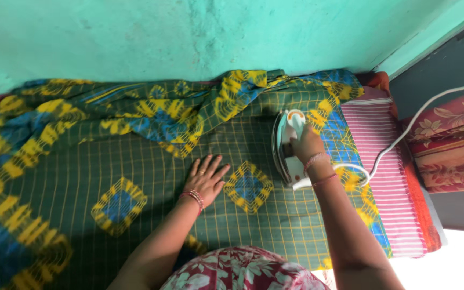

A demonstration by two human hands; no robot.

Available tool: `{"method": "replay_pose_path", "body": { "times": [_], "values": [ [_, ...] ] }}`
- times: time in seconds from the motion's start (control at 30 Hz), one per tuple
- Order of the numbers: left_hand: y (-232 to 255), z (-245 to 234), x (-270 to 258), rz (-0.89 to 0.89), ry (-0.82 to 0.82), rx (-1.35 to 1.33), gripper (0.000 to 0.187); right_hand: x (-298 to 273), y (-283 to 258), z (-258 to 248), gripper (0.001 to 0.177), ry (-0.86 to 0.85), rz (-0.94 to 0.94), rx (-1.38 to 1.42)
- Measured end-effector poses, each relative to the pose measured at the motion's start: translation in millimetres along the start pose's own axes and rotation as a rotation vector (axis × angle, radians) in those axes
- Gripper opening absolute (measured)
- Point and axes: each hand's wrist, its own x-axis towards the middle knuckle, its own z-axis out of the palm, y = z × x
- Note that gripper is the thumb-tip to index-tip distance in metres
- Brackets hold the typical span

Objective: The person irons a large green and yellow patterned cloth on a bed, smooths the fabric by hand, and then folds the cloth.

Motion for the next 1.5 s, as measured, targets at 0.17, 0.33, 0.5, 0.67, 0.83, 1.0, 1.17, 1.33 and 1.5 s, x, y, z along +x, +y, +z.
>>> {"method": "replay_pose_path", "body": {
  "times": [0.17,0.33,0.5,0.67,0.83,1.0,1.17,1.33,1.5],
  "values": [
    [-21.0,4.9,-39.2,-0.076,0.054,-0.006,0.057,-124.2,8.0,5.2,0.052,-0.203,-0.002,-0.112],
    [-24.1,9.3,-48.0,-0.085,0.081,-0.028,0.056,-242.8,6.0,3.7,0.062,-0.219,-0.076,-0.169],
    [-17.2,6.7,-49.9,-0.128,0.058,-0.028,0.057,-229.3,-8.6,-3.5,0.051,-0.283,0.021,-0.210],
    [4.2,6.8,-60.4,-0.139,0.009,-0.049,0.059,-148.1,-41.1,3.9,0.039,-0.130,-0.004,-0.132],
    [-0.5,19.0,-101.6,0.008,0.025,-0.004,0.058,-77.2,-62.4,25.3,0.052,-0.002,-0.013,-0.069],
    [-49.8,12.5,-153.4,-0.098,0.106,-0.023,0.057,-71.0,-57.9,39.2,0.053,-0.003,-0.063,-0.058],
    [-120.5,-2.4,-224.4,-0.504,0.015,0.130,0.059,-171.3,-65.8,29.0,0.048,-0.195,-0.091,0.021],
    [-202.8,14.3,-315.2,-0.824,-0.003,0.255,0.062,-265.9,-62.6,39.5,0.055,-0.218,-0.210,-0.120],
    [-240.4,38.1,-370.1,-1.001,0.283,0.041,0.064,-267.3,-69.8,47.9,0.047,-0.225,-0.104,-0.214]
  ]
}}
